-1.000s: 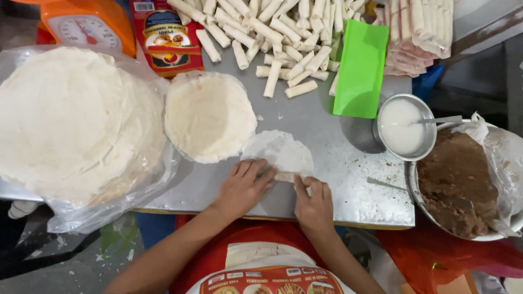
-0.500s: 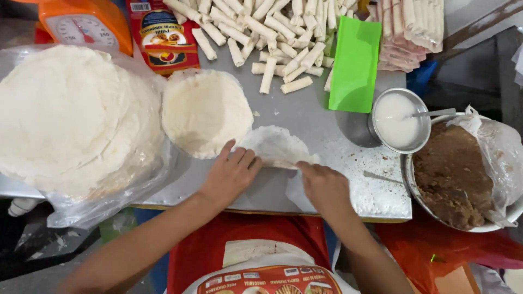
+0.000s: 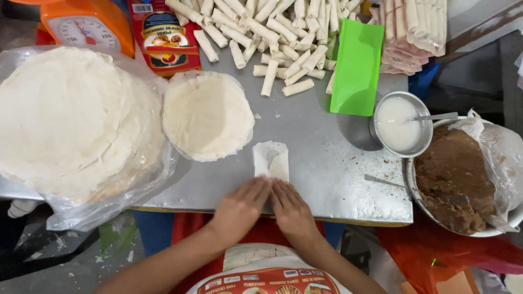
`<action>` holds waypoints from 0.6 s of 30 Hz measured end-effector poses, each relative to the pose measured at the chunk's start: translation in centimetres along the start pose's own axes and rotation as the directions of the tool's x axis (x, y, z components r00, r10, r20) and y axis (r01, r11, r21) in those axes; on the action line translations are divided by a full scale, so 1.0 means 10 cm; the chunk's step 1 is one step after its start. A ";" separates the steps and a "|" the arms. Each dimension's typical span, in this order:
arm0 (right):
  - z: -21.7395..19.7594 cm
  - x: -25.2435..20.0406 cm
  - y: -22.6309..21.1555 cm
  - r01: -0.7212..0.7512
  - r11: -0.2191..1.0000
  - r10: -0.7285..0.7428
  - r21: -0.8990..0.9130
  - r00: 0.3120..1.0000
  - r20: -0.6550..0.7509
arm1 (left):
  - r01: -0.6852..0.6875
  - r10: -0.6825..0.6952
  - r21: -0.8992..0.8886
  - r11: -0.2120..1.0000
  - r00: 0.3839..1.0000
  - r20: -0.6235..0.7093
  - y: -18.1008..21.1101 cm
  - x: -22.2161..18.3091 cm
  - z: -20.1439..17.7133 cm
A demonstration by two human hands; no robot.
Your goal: Manually assembling lumpia by peeling wrappers, adding meat filling, and rolling them into tight cylinders.
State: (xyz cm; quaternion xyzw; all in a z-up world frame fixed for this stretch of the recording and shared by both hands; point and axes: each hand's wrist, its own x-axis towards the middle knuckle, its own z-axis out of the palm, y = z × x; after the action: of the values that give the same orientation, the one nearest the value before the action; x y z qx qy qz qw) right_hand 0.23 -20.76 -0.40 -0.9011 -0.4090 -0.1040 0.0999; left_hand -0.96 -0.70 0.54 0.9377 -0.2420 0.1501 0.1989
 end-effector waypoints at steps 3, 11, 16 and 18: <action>0.08 0.02 0.19 -0.190 0.870 0.171 0.456 0.982 0.082 | -0.016 0.017 0.037 0.999 1.000 -0.009 0.06 -0.03 0.21; 0.09 0.30 0.55 -0.131 0.896 0.212 0.424 0.966 -0.149 | 0.025 -0.073 -0.236 0.971 0.978 -0.197 -0.36 0.26 0.54; -0.04 0.32 0.53 -0.097 0.910 0.146 0.404 0.985 -0.093 | -0.050 -0.007 -0.311 0.949 0.984 -0.178 -0.36 0.31 0.34; -0.13 0.36 0.54 -0.081 0.916 0.118 0.394 0.990 -0.071 | -0.103 0.032 -0.397 0.912 0.983 -0.181 -0.40 0.30 0.32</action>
State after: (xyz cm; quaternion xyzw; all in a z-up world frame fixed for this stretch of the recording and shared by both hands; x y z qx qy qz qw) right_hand 6.52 -21.97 1.32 -0.8768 -0.3702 -0.0574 0.3014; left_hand 4.19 -0.10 -2.33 0.8510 -0.2823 0.1836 0.4030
